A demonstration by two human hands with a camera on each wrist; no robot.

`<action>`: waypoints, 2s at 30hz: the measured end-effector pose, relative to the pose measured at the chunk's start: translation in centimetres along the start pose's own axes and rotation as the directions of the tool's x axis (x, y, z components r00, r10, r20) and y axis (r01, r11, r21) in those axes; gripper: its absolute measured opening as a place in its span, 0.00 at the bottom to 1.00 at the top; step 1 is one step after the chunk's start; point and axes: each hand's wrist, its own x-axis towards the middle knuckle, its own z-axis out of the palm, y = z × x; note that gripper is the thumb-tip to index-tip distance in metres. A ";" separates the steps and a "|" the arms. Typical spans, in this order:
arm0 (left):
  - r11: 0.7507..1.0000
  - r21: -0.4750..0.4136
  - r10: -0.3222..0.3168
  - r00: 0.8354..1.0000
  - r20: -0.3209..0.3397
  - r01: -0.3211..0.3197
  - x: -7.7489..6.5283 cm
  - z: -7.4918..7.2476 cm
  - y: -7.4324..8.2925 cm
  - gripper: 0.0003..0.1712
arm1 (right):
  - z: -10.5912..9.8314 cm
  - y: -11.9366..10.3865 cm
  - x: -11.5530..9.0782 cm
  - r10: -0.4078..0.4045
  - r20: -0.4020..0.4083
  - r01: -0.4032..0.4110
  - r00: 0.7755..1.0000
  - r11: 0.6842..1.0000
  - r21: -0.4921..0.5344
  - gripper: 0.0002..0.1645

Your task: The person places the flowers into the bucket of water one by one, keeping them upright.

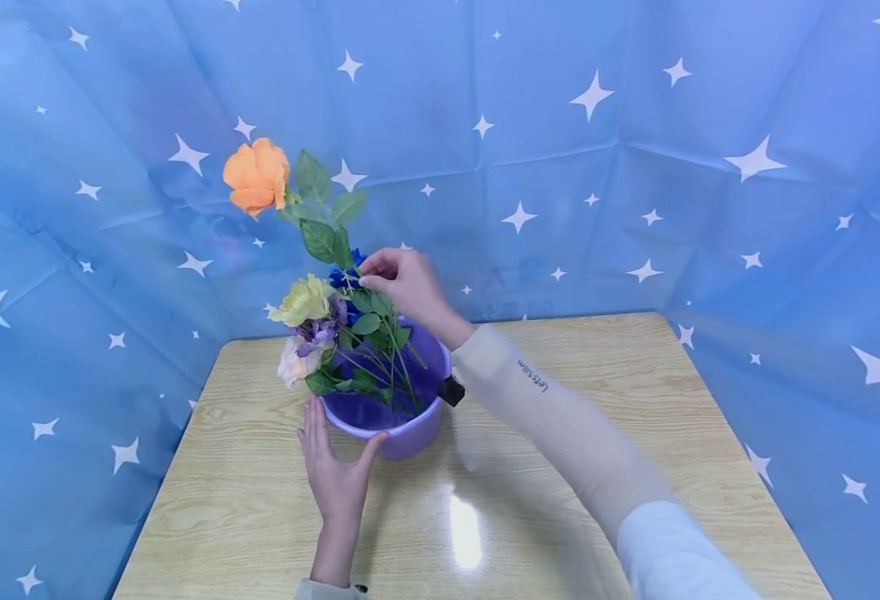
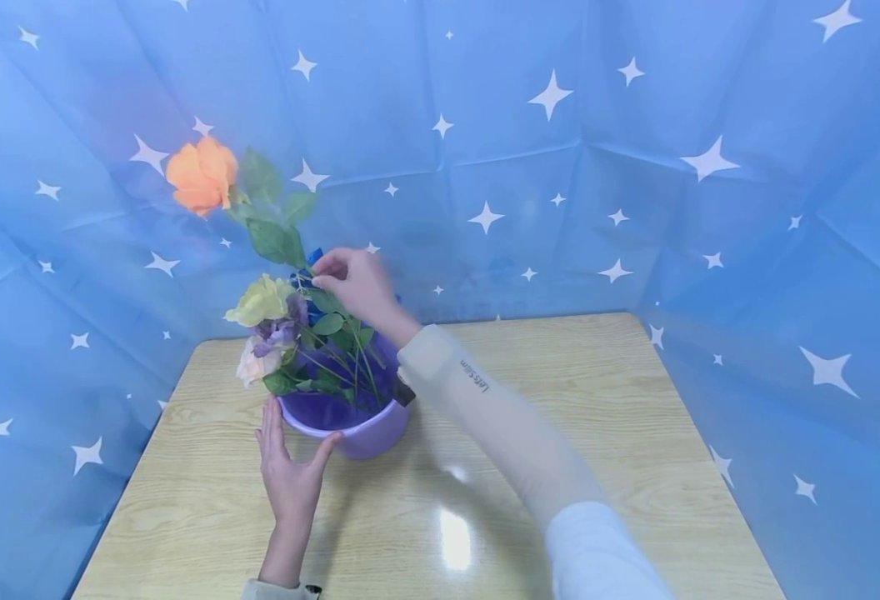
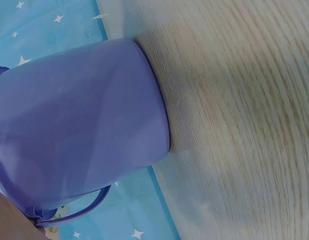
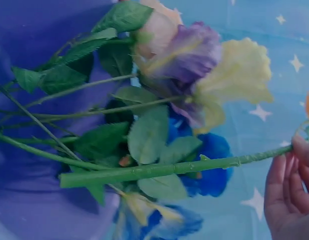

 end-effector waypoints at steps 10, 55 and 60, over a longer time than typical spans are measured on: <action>1.000 0.004 -0.003 1.000 -0.002 0.004 0.0 0.1 -0.1 0.68 | 2.1 2.8 -1.3 0.050 0.038 -0.048 0.998 0.998 -0.050 0.06; 1.000 0.008 -0.002 1.000 0.002 0.002 0.0 0.1 -0.1 0.67 | 5.4 8.6 -4.3 0.152 0.127 -0.134 0.980 0.981 -0.144 0.04; 1.000 0.013 -0.011 1.000 0.010 0.011 0.0 0.1 0.1 0.67 | 5.1 8.7 -4.4 0.148 0.125 -0.131 0.981 0.982 -0.140 0.04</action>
